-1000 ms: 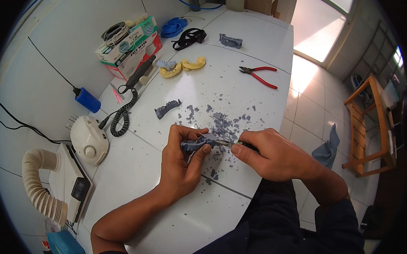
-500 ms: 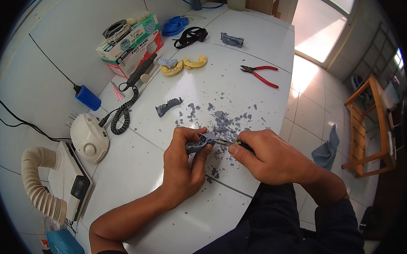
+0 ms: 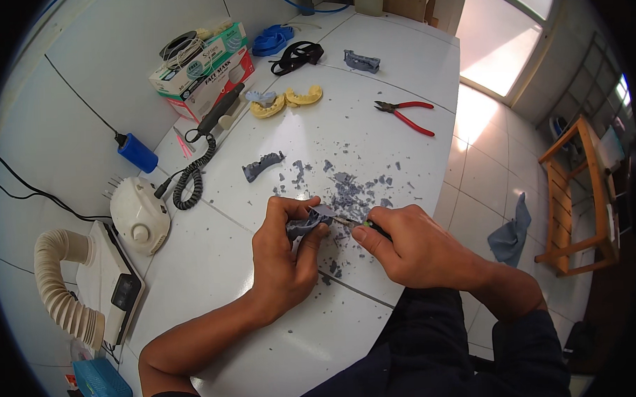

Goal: Trimming excess material from a grey plastic dental model using pliers.

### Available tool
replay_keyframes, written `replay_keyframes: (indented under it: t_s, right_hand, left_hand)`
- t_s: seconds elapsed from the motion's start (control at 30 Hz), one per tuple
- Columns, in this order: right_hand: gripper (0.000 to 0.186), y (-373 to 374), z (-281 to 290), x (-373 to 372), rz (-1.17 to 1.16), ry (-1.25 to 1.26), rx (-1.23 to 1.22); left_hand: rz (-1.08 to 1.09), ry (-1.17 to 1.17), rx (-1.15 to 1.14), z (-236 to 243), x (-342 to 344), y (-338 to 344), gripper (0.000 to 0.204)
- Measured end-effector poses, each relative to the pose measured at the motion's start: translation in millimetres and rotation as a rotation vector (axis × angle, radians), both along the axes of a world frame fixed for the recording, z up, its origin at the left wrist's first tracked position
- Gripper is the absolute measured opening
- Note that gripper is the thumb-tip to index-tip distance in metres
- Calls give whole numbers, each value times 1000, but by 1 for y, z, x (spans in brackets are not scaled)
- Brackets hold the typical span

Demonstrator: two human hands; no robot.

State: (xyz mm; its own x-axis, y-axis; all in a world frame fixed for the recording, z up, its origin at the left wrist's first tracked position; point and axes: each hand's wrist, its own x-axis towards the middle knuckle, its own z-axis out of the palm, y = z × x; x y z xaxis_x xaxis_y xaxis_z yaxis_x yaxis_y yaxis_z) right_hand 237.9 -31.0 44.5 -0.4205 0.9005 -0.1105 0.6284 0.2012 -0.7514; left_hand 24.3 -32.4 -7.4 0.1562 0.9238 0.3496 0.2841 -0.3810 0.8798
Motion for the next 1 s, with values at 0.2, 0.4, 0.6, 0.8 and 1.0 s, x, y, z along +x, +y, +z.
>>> replay_keyframes:
  t_s: [0.2,0.4,0.6,0.8,1.0]
  right_hand:
    - [43,5,-8,9,6,-2,42]
    - [40,23,-17,24,154,145,57]
    - [37,21,-19,21,144,210,118]
    - [37,17,-8,20,66,184,-6]
    - [43,13,-11,17,70,168,4]
  left_hand:
    - [-92,-201,-194,-8,-4,10,23]
    - [-328,-575,-542,0,-14,23,27]
    - [-304,-702,-624,-1,-19,26,31]
    - [-324,-671,-583,-5,-19,26,31]
    - [-351,-617,-527,-5,-16,24,31]
